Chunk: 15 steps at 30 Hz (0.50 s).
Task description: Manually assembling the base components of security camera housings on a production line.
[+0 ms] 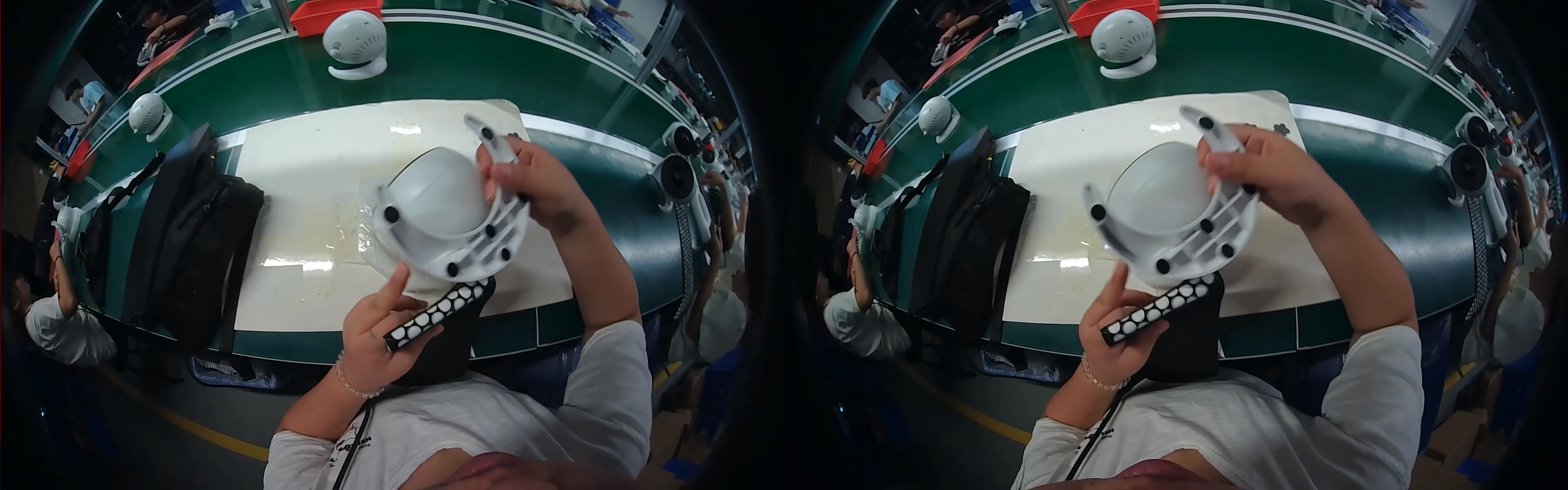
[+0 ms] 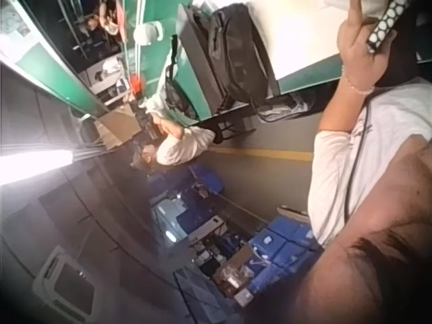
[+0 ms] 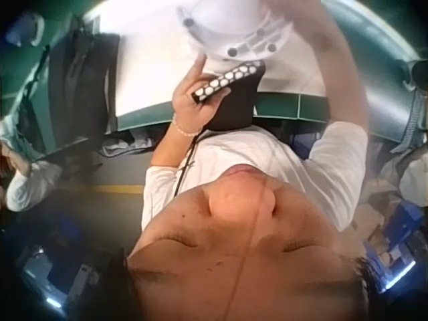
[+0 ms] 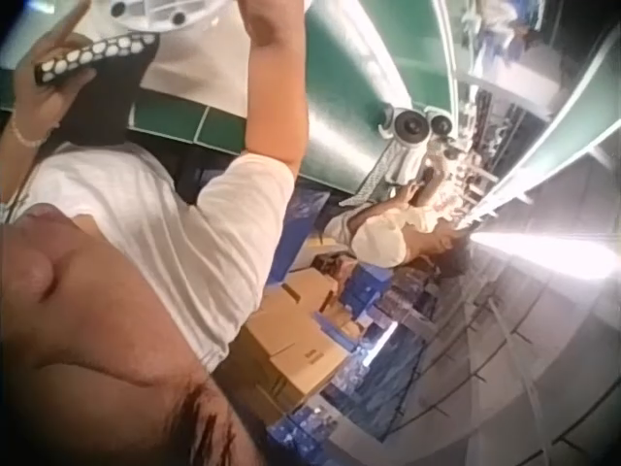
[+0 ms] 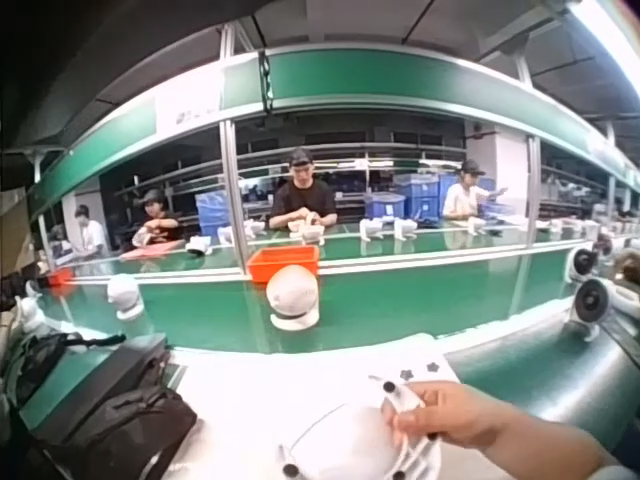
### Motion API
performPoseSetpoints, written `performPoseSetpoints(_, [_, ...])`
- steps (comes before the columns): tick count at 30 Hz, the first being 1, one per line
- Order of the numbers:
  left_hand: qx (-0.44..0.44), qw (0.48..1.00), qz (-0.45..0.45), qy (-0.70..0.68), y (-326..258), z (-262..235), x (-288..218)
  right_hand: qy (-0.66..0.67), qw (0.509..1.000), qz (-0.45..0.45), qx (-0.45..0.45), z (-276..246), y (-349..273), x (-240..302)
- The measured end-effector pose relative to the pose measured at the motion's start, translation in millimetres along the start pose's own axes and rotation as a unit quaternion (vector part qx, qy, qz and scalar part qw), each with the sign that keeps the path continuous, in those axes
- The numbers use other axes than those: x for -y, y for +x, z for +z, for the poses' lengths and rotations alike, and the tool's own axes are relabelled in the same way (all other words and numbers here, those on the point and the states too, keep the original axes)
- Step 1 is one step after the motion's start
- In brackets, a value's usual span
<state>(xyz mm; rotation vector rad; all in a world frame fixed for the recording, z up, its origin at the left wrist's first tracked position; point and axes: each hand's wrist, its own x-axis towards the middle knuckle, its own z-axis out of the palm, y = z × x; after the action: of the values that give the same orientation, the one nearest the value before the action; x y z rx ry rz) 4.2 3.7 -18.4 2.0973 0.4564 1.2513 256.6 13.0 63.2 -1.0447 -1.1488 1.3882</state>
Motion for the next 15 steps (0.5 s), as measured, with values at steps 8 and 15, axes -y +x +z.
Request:
performPoseSetpoints(8, [0.023,0.999,-0.034,-0.018,3.2,-5.8,-2.9,-0.347,0.888,-0.169,-0.25,-73.2,87.6,-13.9])
performPoseSetpoints(15, [0.081,0.995,-0.033,-0.037,10.5,-11.9,-4.2,-0.736,0.582,-0.171,-0.3,-171.8,119.0,-49.3])
